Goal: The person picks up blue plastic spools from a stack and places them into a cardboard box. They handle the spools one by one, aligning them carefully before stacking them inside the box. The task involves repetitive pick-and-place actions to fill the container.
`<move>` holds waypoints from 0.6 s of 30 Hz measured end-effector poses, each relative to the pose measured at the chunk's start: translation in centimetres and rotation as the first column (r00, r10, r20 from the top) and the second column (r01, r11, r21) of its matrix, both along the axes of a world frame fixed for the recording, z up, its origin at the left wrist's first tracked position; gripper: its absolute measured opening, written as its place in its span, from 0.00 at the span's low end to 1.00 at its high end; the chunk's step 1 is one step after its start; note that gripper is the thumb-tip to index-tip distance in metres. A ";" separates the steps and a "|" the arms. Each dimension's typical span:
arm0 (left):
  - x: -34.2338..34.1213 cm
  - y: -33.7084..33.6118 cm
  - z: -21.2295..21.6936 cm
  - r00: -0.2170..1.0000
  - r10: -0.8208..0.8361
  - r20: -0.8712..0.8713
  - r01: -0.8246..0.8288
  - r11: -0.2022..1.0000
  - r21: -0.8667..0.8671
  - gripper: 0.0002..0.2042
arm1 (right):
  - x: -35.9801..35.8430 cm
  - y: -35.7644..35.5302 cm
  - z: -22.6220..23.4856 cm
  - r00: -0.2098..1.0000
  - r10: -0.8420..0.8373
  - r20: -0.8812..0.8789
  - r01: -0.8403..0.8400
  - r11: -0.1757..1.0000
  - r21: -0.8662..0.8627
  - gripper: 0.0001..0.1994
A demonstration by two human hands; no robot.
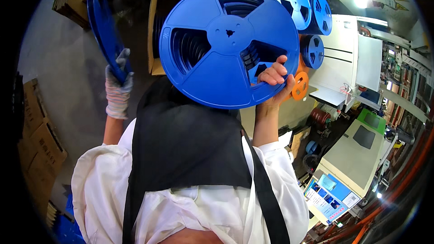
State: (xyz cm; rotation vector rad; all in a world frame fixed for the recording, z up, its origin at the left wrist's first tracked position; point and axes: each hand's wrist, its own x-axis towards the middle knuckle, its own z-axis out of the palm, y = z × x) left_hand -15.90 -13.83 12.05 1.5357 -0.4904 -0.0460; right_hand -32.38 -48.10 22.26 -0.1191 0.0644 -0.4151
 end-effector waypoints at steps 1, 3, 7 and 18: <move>-0.3 -0.6 0.1 1.000 0.004 0.012 -0.004 0.999 0.049 0.21 | 0.0 -0.1 0.0 1.000 0.013 -0.019 -0.013 1.000 0.004 0.23; -1.0 -2.3 0.6 0.999 -0.031 0.037 0.029 0.998 0.052 0.20 | 0.1 0.0 0.4 0.997 0.019 -0.070 -0.017 1.000 0.019 0.23; -1.2 -4.2 -0.8 0.956 -0.144 0.256 0.084 0.970 0.229 0.29 | 1.0 -0.2 1.1 0.986 0.063 -0.151 -0.058 0.998 0.039 0.24; -0.7 -6.0 -1.9 0.703 -0.593 0.393 0.521 0.805 0.283 0.28 | 2.1 -0.2 1.7 0.953 0.083 -0.293 -0.120 0.987 -0.108 0.26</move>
